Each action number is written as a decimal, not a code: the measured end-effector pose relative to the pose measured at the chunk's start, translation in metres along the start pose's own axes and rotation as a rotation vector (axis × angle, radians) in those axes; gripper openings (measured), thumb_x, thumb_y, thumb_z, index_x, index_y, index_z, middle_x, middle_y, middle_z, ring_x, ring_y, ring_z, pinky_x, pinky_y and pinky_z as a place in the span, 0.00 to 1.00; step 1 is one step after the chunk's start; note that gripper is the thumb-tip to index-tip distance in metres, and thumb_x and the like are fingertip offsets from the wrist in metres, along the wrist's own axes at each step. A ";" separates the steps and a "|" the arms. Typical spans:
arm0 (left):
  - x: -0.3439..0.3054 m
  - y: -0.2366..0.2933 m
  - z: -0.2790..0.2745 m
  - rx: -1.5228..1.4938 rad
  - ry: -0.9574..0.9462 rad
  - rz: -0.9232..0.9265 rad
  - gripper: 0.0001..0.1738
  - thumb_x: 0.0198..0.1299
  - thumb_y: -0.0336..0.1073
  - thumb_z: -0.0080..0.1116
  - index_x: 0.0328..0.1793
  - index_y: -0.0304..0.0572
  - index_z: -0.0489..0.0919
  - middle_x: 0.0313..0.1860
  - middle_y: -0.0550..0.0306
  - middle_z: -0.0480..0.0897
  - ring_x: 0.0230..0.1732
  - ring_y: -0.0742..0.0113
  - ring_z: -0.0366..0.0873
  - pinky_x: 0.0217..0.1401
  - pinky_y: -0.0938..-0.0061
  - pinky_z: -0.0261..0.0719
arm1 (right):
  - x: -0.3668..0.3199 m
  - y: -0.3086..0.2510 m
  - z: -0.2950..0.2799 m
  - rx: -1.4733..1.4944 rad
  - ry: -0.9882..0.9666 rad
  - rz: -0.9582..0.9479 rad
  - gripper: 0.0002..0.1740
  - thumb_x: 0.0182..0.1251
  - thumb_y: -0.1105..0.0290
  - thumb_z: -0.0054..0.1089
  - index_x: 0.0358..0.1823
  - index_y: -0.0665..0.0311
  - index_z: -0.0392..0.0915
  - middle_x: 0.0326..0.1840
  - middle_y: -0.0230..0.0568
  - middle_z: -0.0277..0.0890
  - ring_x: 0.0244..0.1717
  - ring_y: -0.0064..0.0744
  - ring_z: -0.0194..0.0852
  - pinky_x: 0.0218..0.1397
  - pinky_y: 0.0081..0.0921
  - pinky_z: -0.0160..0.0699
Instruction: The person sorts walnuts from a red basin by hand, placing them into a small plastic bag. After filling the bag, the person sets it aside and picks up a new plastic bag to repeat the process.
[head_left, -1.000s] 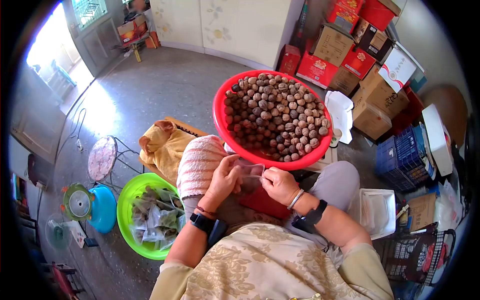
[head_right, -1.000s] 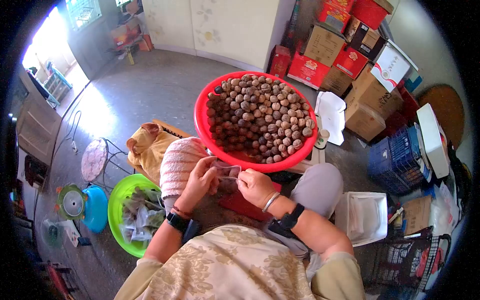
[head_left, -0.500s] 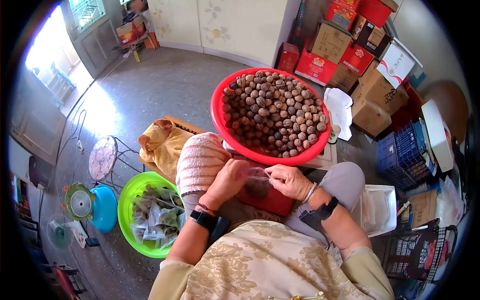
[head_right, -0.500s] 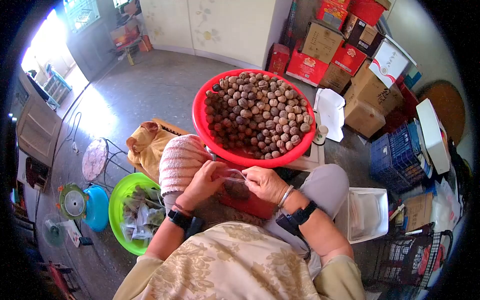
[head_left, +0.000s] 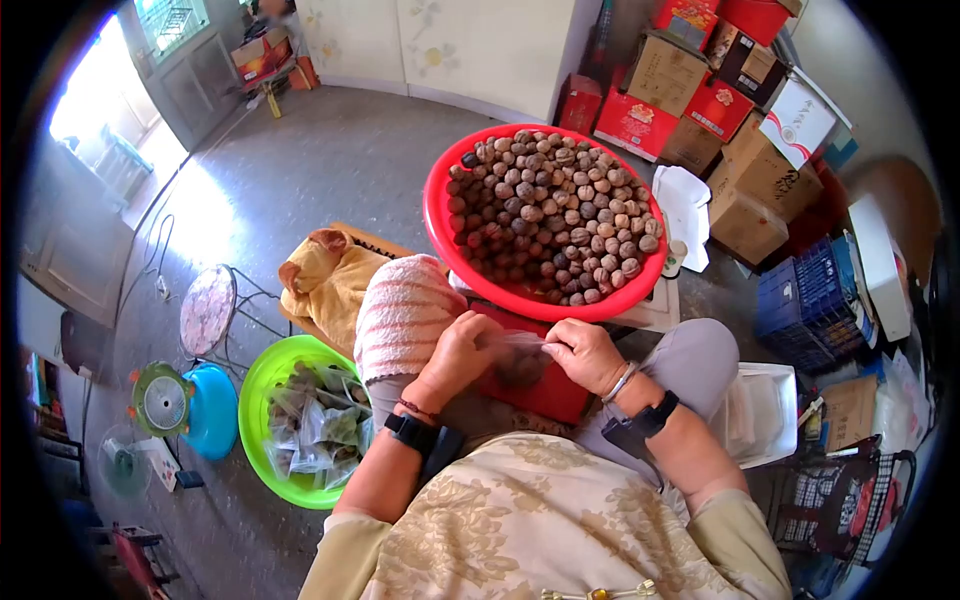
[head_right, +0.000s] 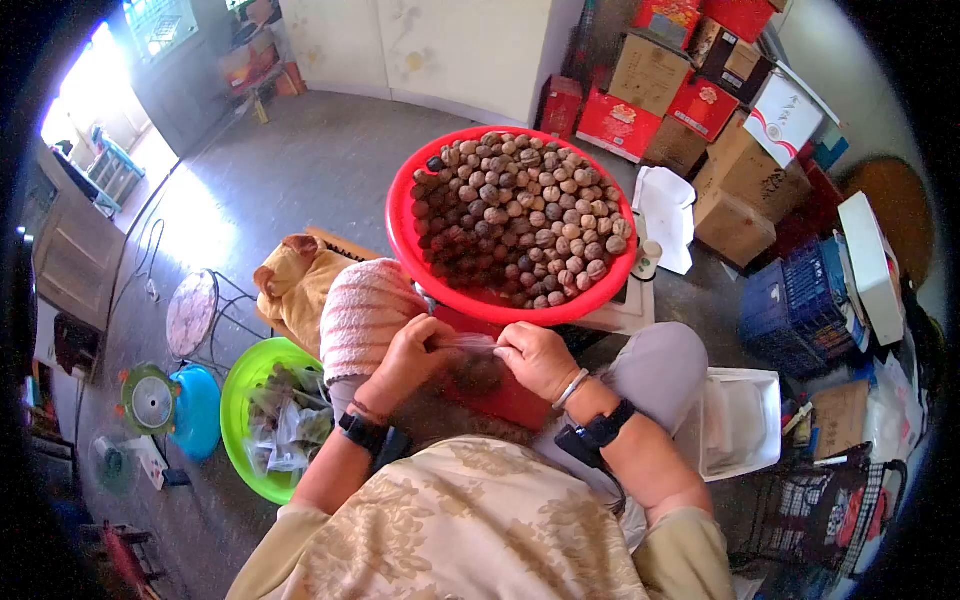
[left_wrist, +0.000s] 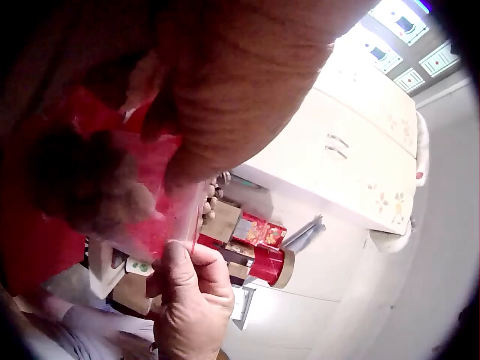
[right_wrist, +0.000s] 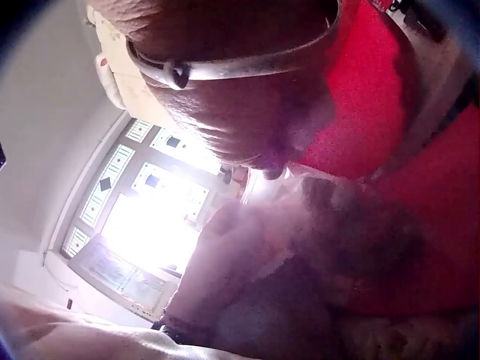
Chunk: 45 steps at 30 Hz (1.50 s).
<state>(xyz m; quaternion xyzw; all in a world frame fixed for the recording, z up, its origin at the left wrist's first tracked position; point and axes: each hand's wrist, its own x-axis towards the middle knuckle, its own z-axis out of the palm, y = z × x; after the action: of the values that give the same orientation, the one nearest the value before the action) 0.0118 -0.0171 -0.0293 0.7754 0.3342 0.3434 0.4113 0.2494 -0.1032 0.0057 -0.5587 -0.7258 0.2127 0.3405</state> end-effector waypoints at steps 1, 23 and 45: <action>0.000 0.002 0.001 0.007 -0.017 0.025 0.12 0.52 0.29 0.73 0.43 0.38 0.85 0.39 0.50 0.83 0.41 0.53 0.82 0.47 0.64 0.83 | 0.000 0.000 0.000 0.010 -0.010 -0.004 0.07 0.64 0.71 0.68 0.36 0.65 0.79 0.35 0.49 0.81 0.36 0.50 0.83 0.41 0.39 0.80; -0.032 0.089 -0.108 -0.244 0.280 0.152 0.03 0.66 0.27 0.65 0.43 0.38 0.87 0.38 0.60 0.87 0.39 0.72 0.82 0.44 0.75 0.80 | 0.023 -0.008 -0.004 0.448 -0.197 0.272 0.09 0.73 0.67 0.66 0.43 0.63 0.77 0.32 0.28 0.76 0.30 0.16 0.72 0.34 0.16 0.73; -0.226 -0.156 -0.211 -0.341 0.891 -0.742 0.13 0.75 0.44 0.58 0.42 0.45 0.83 0.35 0.63 0.87 0.22 0.79 0.74 0.18 0.80 0.70 | 0.024 0.002 0.012 0.247 -0.225 0.302 0.05 0.66 0.72 0.68 0.37 0.65 0.81 0.31 0.28 0.78 0.34 0.19 0.74 0.40 0.21 0.75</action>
<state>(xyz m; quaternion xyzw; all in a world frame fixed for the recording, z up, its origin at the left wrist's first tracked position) -0.3180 -0.0433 -0.1329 0.3117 0.6629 0.5173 0.4426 0.2382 -0.0790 0.0025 -0.5878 -0.6358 0.4093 0.2875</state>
